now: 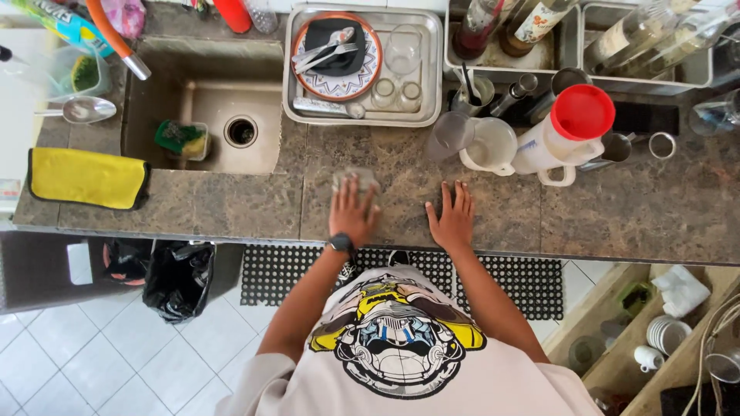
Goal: Wiping down a coffee shop service counter and organizing pitchers and shakers.
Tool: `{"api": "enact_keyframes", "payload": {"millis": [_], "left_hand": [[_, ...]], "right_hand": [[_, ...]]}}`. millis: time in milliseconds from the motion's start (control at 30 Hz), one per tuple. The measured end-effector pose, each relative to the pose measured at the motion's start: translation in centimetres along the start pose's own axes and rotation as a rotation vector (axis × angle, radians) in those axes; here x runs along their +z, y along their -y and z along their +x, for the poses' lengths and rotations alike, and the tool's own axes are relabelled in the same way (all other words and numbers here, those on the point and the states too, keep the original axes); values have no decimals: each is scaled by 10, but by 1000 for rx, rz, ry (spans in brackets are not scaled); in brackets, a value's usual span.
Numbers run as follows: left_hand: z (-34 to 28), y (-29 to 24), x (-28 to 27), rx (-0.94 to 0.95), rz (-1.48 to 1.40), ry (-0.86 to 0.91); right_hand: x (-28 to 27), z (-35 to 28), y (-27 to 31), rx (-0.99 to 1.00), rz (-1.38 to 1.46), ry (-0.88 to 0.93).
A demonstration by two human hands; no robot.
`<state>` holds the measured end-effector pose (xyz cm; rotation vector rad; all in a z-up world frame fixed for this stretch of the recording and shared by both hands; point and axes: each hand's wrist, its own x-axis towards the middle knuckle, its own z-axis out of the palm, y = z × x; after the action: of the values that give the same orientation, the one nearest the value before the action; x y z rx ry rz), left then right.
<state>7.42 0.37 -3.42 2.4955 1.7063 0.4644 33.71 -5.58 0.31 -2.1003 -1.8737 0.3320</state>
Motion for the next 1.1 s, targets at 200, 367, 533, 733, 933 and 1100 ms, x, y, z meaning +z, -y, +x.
{"api": "enact_keyframes", "payload": {"millis": [200,367,533,733,933,1100], "left_hand": [[-44,21,-39,-85,74,30],[-39,91,-65,-370,169,150],[18,75,-59,-542,82,352],[15,4,-10,-39,207,149],[-36,6,-58,-161,43,344],[-25,69,-51,-486,92,293]], "right_hand": [[0,-1,-6,-44,2,-2],[2,0,-3,-30,-13,-42],[-1,0,-1,-54,-42,-44],[-2,1,-3,-51,-17,-6],[3,1,-4,8,39,50],[-2,1,-1,-13,-33,43]]}}
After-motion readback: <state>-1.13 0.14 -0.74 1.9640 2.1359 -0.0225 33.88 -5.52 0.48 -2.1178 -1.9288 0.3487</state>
